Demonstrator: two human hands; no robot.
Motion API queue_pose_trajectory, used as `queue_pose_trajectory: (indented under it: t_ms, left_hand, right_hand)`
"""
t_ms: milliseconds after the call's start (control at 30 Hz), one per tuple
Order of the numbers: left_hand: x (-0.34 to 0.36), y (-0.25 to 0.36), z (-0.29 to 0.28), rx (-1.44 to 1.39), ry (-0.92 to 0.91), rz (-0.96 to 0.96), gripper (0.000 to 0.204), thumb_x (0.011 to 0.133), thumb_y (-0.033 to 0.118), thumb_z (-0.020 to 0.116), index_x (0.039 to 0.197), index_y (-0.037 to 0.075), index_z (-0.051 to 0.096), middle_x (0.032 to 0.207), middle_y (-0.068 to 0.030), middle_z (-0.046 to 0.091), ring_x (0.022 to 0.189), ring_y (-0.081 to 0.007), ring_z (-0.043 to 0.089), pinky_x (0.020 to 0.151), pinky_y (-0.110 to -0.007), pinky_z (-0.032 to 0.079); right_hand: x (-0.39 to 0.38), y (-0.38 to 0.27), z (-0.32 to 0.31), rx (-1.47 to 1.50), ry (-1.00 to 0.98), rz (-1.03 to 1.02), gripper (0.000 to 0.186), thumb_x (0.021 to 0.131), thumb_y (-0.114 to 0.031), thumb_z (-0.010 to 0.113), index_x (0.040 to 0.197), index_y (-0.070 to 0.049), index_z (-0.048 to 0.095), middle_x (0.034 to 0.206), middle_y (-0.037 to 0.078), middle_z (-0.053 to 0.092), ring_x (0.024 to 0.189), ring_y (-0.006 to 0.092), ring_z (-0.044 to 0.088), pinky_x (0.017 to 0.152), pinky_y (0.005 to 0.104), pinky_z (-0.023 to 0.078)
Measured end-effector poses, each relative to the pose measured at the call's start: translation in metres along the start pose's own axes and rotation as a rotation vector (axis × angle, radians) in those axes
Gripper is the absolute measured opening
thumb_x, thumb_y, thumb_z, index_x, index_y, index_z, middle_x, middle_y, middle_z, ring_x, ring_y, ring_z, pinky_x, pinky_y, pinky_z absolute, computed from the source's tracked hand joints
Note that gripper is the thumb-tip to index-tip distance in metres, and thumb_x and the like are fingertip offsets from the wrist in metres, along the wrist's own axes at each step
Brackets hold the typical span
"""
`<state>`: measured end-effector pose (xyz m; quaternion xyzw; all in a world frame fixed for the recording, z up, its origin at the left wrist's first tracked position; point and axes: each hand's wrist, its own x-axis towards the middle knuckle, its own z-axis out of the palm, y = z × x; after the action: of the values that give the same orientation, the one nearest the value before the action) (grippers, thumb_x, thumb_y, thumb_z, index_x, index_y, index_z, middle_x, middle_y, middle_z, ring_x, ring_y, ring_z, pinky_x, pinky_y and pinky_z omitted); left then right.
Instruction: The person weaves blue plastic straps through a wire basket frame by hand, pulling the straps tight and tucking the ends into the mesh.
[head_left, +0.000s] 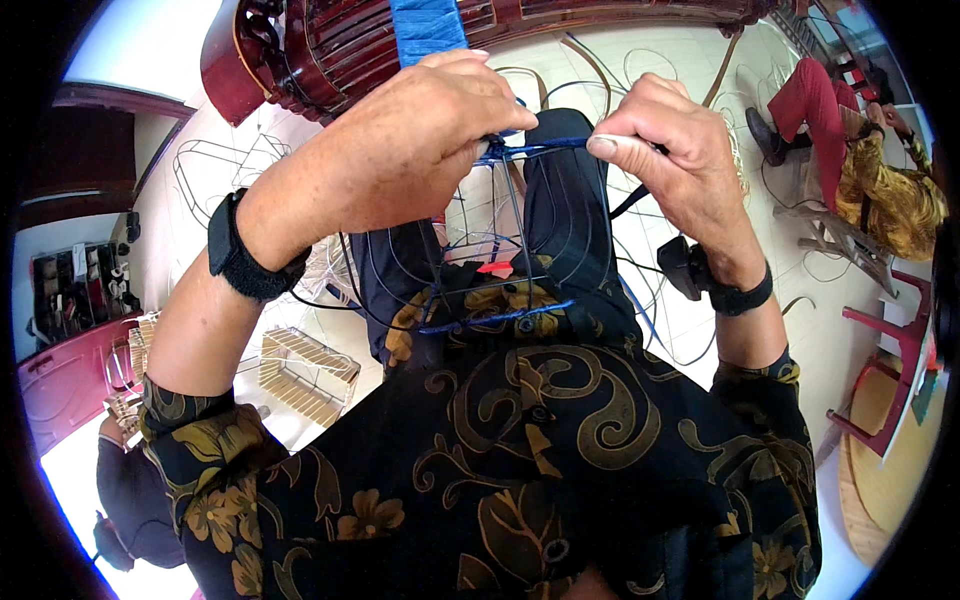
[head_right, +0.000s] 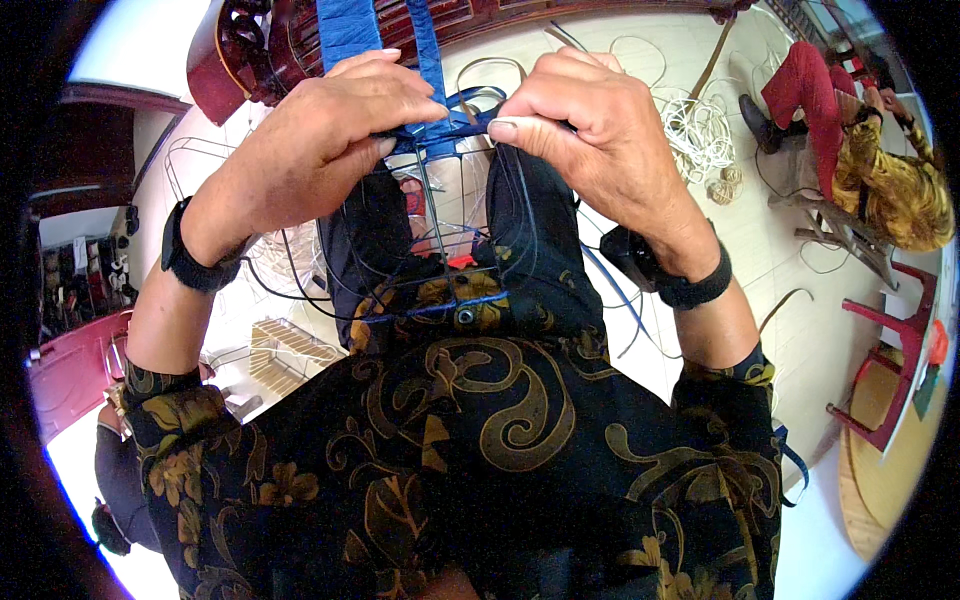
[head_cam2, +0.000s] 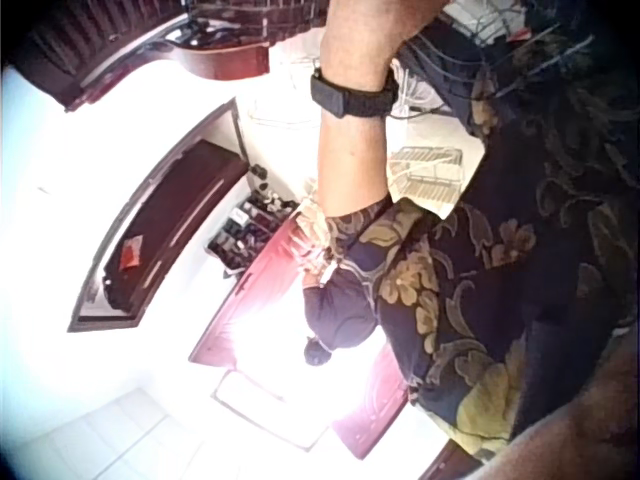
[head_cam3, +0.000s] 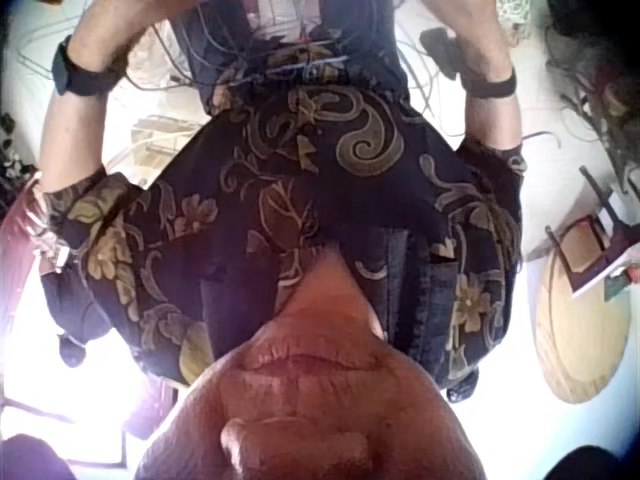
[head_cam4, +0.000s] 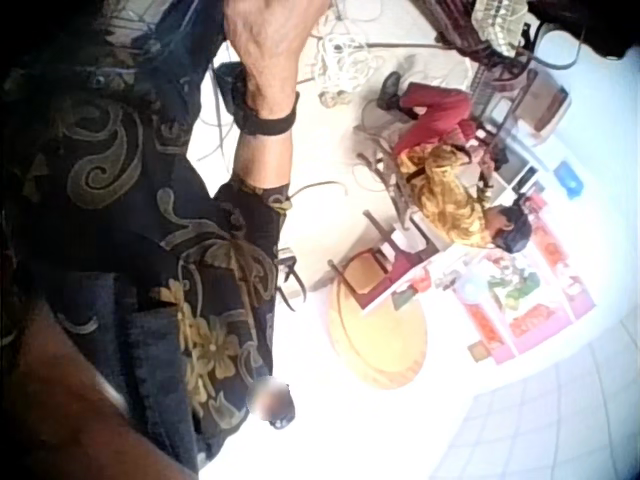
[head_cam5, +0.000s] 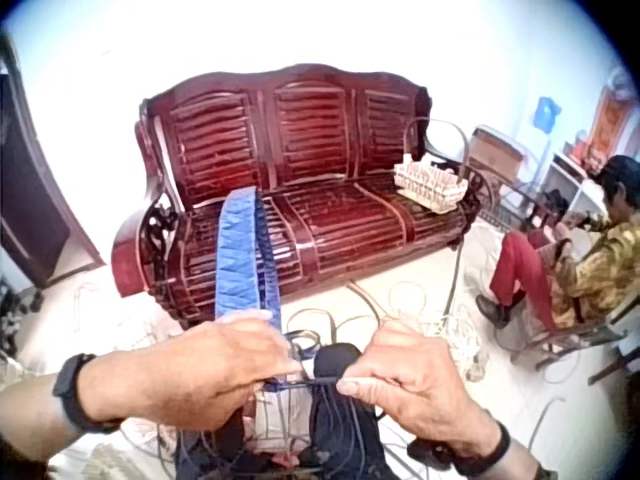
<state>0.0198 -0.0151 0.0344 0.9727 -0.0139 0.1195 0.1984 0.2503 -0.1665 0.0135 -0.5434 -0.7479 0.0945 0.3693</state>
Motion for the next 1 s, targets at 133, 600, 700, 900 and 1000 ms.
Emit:
queue_pose_trajectory:
  t_ms: [133, 600, 700, 900, 1000]
  left_hand:
    - [-0.002, -0.004, -0.003, 0.015, -0.069, 0.019, 0.035, 0.078, -0.008, 0.063, 0.111, 0.002, 0.069, 0.113, -0.0169, 0.068, 0.117, -0.0353, 0.062, 0.118, -0.051, 0.036]
    - [0.0, 0.003, 0.006, 0.048, 0.017, -0.016, 0.014, 0.081, 0.005, 0.067, 0.094, 0.002, 0.07, 0.094, -0.0138, 0.066, 0.101, -0.0333, 0.064, 0.113, -0.05, 0.038]
    - [0.004, 0.012, 0.013, 0.151, 0.05, -0.08, 0.006, 0.083, 0.009, 0.067, 0.086, 0.004, 0.07, 0.087, -0.0108, 0.063, 0.095, -0.0306, 0.063, 0.111, -0.052, 0.036]
    - [0.006, 0.025, 0.023, 0.319, 0.103, -0.212, 0.005, 0.08, 0.007, 0.064, 0.076, 0.006, 0.067, 0.082, -0.0084, 0.06, 0.095, -0.0273, 0.061, 0.11, -0.058, 0.029]
    - [0.005, 0.029, 0.024, 0.297, 0.121, -0.245, 0.003, 0.077, 0.005, 0.063, 0.075, 0.007, 0.065, 0.083, -0.0081, 0.06, 0.096, -0.0275, 0.061, 0.11, -0.058, 0.029]
  right_hand:
    - [-0.006, -0.006, 0.007, -0.029, 0.049, 0.022, 0.018, 0.087, -0.024, 0.076, 0.084, -0.007, 0.071, 0.075, 0.005, 0.062, 0.075, 0.0237, 0.059, 0.077, 0.0354, 0.043]
    - [-0.011, -0.015, 0.014, -0.081, 0.138, 0.024, 0.011, 0.086, -0.017, 0.076, 0.086, -0.007, 0.072, 0.084, 0.006, 0.067, 0.081, 0.0242, 0.064, 0.074, 0.0353, 0.049]
    - [-0.009, -0.016, 0.019, -0.025, 0.171, 0.061, 0.008, 0.088, -0.014, 0.073, 0.088, -0.006, 0.071, 0.085, 0.007, 0.068, 0.081, 0.0259, 0.066, 0.072, 0.0353, 0.051]
    - [0.001, -0.007, 0.04, 0.09, 0.187, 0.172, 0.008, 0.092, -0.013, 0.067, 0.095, -0.005, 0.067, 0.081, 0.012, 0.067, 0.072, 0.028, 0.067, 0.066, 0.0362, 0.052]
    - [0.003, -0.017, 0.045, 0.133, 0.117, 0.231, 0.008, 0.093, -0.013, 0.066, 0.096, -0.006, 0.065, 0.075, 0.013, 0.067, 0.066, 0.0302, 0.067, 0.061, 0.0368, 0.051]
